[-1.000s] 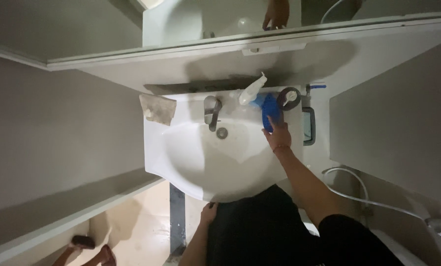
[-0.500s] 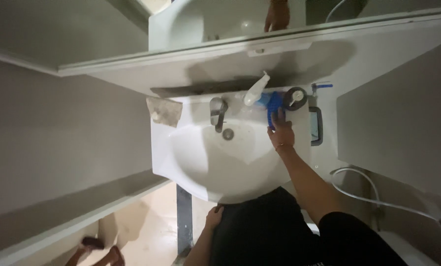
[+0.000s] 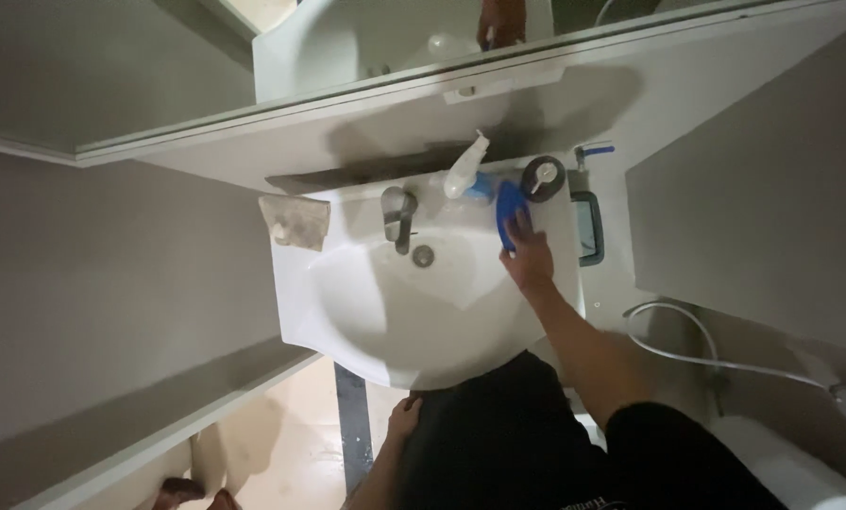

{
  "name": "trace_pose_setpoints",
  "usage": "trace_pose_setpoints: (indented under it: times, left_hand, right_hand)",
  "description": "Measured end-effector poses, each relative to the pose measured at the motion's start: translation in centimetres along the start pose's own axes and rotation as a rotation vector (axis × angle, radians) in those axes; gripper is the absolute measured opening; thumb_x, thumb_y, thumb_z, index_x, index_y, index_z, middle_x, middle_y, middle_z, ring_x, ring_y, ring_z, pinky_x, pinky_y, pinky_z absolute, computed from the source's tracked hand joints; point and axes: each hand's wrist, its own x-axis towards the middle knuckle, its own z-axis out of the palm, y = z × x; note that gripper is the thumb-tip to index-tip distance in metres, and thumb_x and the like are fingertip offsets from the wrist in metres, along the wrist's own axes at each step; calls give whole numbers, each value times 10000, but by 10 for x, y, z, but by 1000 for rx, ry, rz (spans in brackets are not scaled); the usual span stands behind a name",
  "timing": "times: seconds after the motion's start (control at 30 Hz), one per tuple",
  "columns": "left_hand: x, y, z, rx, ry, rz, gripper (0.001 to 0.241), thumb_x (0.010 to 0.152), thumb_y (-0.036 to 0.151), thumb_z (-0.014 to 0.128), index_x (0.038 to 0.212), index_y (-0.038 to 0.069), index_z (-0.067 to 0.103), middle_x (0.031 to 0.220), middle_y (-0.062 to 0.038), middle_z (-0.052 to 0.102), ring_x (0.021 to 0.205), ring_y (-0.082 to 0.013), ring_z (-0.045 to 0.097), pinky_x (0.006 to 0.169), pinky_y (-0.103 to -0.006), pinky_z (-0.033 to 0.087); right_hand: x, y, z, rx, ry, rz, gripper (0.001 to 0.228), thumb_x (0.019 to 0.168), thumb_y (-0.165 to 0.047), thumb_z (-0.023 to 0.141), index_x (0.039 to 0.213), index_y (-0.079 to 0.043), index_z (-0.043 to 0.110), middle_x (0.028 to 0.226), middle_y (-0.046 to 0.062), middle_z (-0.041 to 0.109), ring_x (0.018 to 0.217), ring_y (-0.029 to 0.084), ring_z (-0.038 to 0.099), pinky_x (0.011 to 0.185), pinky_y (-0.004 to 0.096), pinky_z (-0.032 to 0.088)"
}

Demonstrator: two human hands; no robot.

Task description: The person cleans a white bathroom sink using a blue sponge. They scrub the basin, the faucet, and the surrounding countertop area. The person moves the sponge around the sink to clean different sections.

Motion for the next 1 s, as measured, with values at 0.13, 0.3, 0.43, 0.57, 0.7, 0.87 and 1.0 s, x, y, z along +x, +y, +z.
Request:
trace_pose_setpoints:
  times: [0.13,0.3,0.43,0.57,0.7,0.87,1.0]
  left_hand:
    - [2,0,-4,-50,-12,-23,525,926,428,631,1336,101,670,1324,-91,714,1257,-247,655,1076,-350,509]
    - [17,-7,-1,33,79,118,516,906,491,645,1282,143,704,1254,-70,751,1198,-275,689,1005,-349,550]
    - [27,-1,1,82,-20,12,578,935,529,606,1339,122,678,1333,-131,703,1281,-340,625,1091,-448,482]
    - [28,6,3,101,-32,-23,582,955,574,581,1340,155,703,1321,-159,709,1300,-408,606,1099,-549,464]
    - [30,2,2,135,-56,-36,654,944,624,569,1348,126,697,1328,-179,702,1297,-421,607,1101,-545,467]
    - [29,8,-3,130,-8,-80,586,940,518,589,1364,124,684,1319,-183,707,1279,-423,622,1058,-561,488]
    - [19,6,-16,87,-9,-57,519,973,439,571,1367,119,683,1341,-192,688,1283,-424,617,1062,-565,489]
  right_hand:
    - [-58,26,-20,-3,139,-140,654,793,-228,730,1423,-146,576,1611,106,458,914,319,653,824,400,529]
    - [-79,47,-60,55,417,-241,505,698,-108,747,1200,-51,736,1381,195,678,741,314,641,697,421,517]
    - [-85,70,-28,80,220,-147,631,775,-181,724,1397,-144,630,1542,156,543,1063,423,659,870,520,547]
    - [-127,60,12,158,42,-247,354,837,-278,636,1174,-202,715,1106,131,728,838,443,690,652,566,555]
    - [-158,5,-25,96,-72,-487,499,760,-398,571,1244,-386,689,1337,-69,677,762,335,710,666,517,592]
    - [-111,15,19,-287,-273,-344,353,913,-425,567,1212,-303,710,1331,-32,688,1100,303,689,825,503,531]
    - [-58,29,25,-317,-294,-290,299,947,-433,544,1194,-370,702,1443,-18,615,1308,334,576,948,608,464]
